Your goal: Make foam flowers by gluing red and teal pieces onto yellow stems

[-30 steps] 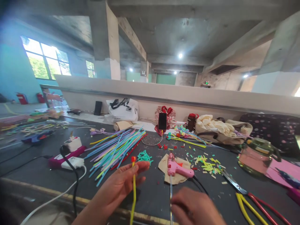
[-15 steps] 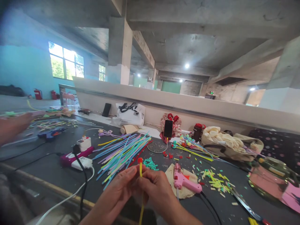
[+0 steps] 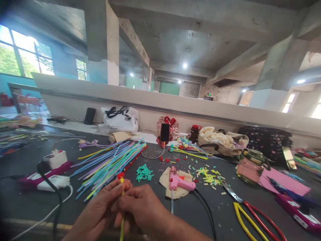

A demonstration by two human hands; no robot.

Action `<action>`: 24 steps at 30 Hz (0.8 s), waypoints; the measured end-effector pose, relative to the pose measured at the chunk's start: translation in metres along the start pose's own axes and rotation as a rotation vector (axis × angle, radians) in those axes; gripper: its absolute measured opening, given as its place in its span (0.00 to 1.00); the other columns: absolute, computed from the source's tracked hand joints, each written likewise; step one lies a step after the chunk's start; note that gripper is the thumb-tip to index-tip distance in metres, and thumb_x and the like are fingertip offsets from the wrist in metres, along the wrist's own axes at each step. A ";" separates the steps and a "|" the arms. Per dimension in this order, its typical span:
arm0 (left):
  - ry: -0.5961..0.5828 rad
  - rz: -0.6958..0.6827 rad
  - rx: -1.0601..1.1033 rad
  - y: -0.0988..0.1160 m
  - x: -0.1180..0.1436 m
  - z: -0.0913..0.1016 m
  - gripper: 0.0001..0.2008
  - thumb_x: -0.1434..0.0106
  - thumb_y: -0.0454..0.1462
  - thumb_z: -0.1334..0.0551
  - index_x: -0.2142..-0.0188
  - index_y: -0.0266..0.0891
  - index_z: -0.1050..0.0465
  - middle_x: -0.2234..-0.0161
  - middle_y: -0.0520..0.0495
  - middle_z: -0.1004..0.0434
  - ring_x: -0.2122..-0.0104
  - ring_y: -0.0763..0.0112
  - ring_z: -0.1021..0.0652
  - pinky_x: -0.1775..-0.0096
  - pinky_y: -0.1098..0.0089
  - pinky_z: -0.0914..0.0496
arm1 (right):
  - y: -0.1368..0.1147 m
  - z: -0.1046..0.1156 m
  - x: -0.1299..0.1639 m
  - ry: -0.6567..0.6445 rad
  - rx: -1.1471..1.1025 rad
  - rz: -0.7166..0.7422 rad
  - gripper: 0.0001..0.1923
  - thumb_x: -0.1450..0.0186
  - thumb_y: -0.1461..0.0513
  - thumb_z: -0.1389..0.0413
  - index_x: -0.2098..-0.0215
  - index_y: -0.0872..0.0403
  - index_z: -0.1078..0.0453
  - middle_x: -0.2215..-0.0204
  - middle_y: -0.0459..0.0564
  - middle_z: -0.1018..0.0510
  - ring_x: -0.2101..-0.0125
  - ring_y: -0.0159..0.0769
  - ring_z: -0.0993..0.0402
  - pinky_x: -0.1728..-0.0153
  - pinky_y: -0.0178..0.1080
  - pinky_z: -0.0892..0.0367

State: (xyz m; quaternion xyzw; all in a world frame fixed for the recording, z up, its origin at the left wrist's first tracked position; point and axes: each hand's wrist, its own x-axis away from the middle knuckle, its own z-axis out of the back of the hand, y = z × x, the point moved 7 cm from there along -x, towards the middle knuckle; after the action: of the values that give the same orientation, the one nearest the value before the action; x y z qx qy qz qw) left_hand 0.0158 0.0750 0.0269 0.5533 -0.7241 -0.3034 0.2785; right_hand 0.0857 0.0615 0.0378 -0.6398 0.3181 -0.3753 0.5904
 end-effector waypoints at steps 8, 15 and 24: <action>0.085 -0.060 -0.042 0.003 0.000 0.010 0.08 0.57 0.37 0.33 0.79 0.36 0.30 0.82 0.56 0.31 0.82 0.82 0.33 0.81 0.82 0.38 | -0.001 0.015 0.009 0.113 0.286 0.095 0.10 0.44 0.62 0.52 0.79 0.58 0.32 0.86 0.40 0.35 0.88 0.21 0.41 0.87 0.25 0.48; 0.086 -0.059 -0.073 0.011 0.000 0.009 0.09 0.58 0.37 0.32 0.79 0.34 0.29 0.82 0.54 0.30 0.85 0.85 0.39 0.86 0.84 0.48 | -0.024 0.131 0.052 0.542 1.277 0.090 0.14 0.40 0.62 0.56 0.61 0.56 0.32 0.67 0.52 0.27 0.66 0.38 0.31 0.66 0.37 0.40; 0.008 0.045 -0.195 -0.008 -0.002 0.002 0.06 0.54 0.37 0.35 0.78 0.35 0.29 0.81 0.52 0.28 0.84 0.83 0.36 0.83 0.82 0.45 | 0.007 0.175 0.031 0.407 1.492 -0.023 0.16 0.47 0.63 0.49 0.60 0.55 0.33 0.65 0.53 0.29 0.63 0.40 0.35 0.65 0.36 0.45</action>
State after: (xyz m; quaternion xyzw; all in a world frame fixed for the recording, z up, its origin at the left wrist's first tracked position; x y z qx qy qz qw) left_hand 0.0201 0.0759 0.0189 0.5082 -0.7024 -0.3637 0.3406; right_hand 0.2518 0.1244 0.0305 0.0055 0.0766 -0.6066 0.7913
